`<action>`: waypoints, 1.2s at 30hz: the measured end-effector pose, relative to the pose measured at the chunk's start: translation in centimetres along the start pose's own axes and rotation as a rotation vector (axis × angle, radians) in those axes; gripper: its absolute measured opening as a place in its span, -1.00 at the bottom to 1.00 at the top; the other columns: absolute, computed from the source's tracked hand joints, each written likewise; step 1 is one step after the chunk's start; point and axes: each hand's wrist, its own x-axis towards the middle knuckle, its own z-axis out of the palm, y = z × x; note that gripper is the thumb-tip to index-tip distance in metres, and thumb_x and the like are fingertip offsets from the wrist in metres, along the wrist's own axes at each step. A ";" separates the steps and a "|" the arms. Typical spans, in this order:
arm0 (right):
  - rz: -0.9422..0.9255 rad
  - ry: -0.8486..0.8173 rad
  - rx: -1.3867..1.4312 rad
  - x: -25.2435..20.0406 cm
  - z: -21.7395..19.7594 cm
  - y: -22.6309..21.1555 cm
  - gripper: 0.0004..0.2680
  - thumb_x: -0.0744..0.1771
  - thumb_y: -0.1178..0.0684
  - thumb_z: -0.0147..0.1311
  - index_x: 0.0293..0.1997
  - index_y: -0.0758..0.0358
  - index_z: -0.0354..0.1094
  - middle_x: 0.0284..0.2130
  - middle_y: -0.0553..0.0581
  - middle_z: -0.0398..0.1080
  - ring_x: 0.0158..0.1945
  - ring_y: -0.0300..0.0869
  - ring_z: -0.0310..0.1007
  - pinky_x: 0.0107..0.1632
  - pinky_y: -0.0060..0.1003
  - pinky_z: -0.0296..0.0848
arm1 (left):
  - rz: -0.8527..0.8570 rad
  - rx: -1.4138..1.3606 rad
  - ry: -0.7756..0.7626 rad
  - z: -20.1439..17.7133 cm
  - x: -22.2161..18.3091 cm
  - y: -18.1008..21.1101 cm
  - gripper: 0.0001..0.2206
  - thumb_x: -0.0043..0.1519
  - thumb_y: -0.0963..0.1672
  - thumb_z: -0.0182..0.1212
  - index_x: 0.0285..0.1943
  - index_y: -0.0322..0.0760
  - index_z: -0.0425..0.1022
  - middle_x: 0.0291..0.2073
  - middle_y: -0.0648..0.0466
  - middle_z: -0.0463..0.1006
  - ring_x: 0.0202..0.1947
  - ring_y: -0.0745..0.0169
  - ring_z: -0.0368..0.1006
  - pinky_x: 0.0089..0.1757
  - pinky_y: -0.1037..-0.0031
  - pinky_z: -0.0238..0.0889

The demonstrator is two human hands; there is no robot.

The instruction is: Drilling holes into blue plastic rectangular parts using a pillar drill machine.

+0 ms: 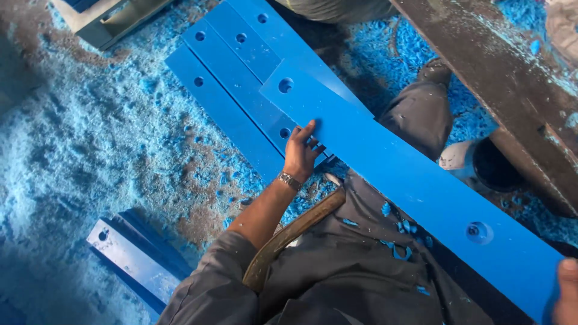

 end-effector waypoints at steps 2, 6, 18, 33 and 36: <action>-0.032 -0.026 0.006 -2.1 4.5 -6.5 -0.69 0.48 -0.08 0.00 0.14 0.49 0.31 -0.15 0.31 0.41 -0.15 -0.11 0.39 0.02 -0.20 0.44 | 0.029 0.042 0.029 -0.6 0.3 2.0 -0.70 0.22 -0.02 0.30 0.04 -0.13 0.41 -0.01 0.10 0.47 -0.16 0.22 0.38 -0.12 0.24 0.31; -0.043 -0.191 0.296 -7.0 9.1 -26.1 -0.74 0.45 0.02 0.21 0.16 0.45 0.36 -0.09 0.20 0.49 -0.02 -0.18 0.47 0.16 -0.24 0.42 | 0.120 0.026 0.165 -2.3 0.0 5.4 -0.61 0.21 -0.03 0.28 0.15 -0.21 0.36 -0.01 0.05 0.48 -0.13 0.14 0.46 -0.11 0.19 0.39; -0.206 -0.836 0.380 -12.8 23.7 -48.6 -0.71 0.32 -0.05 0.19 0.03 0.35 0.37 -0.24 0.14 0.49 -0.24 -0.27 0.43 -0.21 -0.33 0.42 | 0.386 -0.032 0.336 -5.5 -2.9 13.6 -0.12 0.07 -0.24 0.29 0.57 -0.11 -0.15 0.14 -0.21 0.44 -0.02 -0.13 0.51 -0.09 0.09 0.49; -0.994 -0.872 -0.178 -14.4 31.7 -54.4 -0.64 0.35 -0.26 0.02 0.07 0.20 0.41 -0.16 0.16 0.53 -0.11 0.11 0.52 -0.16 -0.02 0.50 | 0.377 -0.023 0.375 -19.0 1.6 13.4 -0.07 0.12 -0.24 0.29 0.64 -0.03 -0.25 0.23 -0.20 0.45 0.05 -0.04 0.51 0.02 0.14 0.43; -0.787 -0.994 -0.306 -14.7 31.3 -54.5 -0.67 0.32 -0.26 0.03 0.08 0.06 0.46 -0.19 0.02 0.55 -0.14 0.00 0.57 -0.21 -0.08 0.53 | 0.309 0.001 0.406 -19.2 1.5 13.0 -0.11 0.16 -0.21 0.25 0.64 0.03 -0.25 0.24 -0.19 0.43 0.08 -0.05 0.47 0.02 0.12 0.41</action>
